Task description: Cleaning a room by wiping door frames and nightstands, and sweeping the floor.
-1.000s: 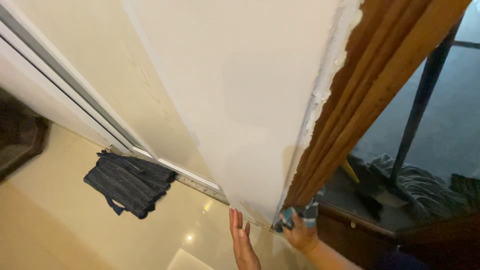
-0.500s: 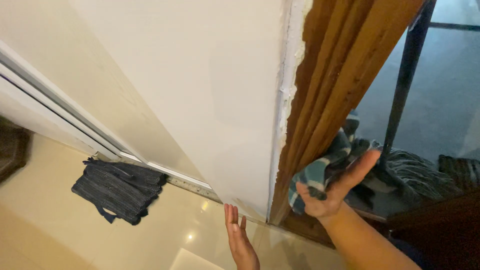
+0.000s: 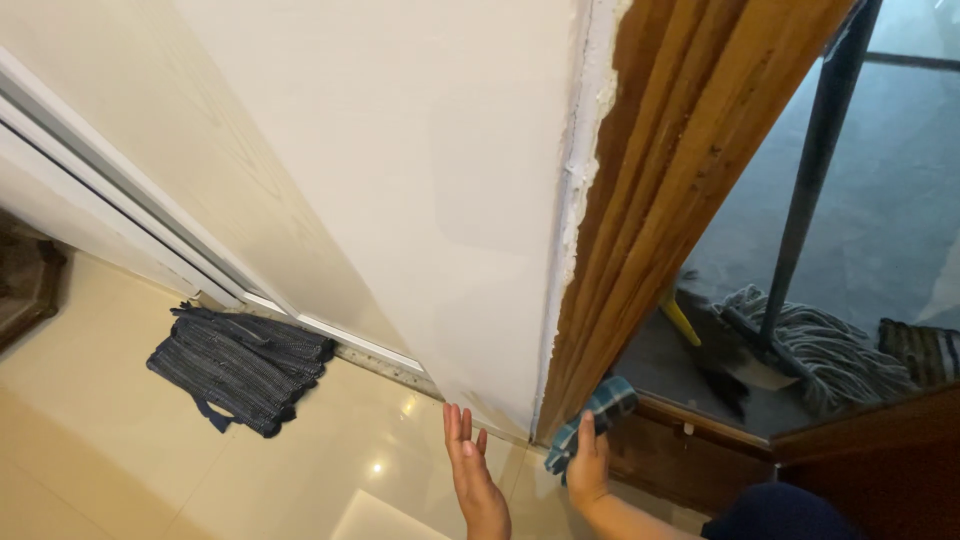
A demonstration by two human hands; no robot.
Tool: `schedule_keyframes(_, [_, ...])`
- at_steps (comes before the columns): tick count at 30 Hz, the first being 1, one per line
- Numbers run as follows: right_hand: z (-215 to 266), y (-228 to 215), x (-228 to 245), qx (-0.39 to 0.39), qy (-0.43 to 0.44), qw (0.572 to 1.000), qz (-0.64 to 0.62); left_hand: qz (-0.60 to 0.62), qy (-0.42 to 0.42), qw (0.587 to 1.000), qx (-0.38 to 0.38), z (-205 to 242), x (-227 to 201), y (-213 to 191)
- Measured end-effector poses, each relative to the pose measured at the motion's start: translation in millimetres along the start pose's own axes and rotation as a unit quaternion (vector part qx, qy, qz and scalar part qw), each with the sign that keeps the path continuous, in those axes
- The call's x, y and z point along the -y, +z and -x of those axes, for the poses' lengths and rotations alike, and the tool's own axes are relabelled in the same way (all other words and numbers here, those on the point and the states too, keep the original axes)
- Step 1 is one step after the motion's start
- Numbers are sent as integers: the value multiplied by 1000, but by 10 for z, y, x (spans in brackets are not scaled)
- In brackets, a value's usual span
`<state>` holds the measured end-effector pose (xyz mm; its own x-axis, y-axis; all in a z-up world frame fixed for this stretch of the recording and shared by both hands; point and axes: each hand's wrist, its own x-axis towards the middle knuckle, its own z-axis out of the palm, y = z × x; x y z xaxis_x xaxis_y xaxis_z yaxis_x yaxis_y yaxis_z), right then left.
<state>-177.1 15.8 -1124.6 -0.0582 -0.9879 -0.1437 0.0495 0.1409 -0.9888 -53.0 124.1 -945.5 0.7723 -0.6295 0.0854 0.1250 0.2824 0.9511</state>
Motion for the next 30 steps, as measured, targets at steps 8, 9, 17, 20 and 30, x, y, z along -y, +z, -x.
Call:
schedule_keyframes(8, [202, -52, 2682, -36, -165, 985, -39, 27, -10, 1000, -13, -8, 25, 45])
schedule_keyframes(9, [188, -61, 2999, -42, -265, 963, -26, 21, -11, 1000, -2, 4, -11, 65])
schedule_keyframes(17, [-481, -74, 3465, -85, -657, 749, 2, 31, -16, 999, -6, -12, -24, 38])
schedule_keyframes(20, [-621, -84, 2877, -195, -602, 746, 207, 11, -36, 999, -5, -9, -67, 20])
schedule_keyframes(30, [-844, -380, 258, 12, -439, 805, 399, -25, -31, 999, 24, -21, 69, -39])
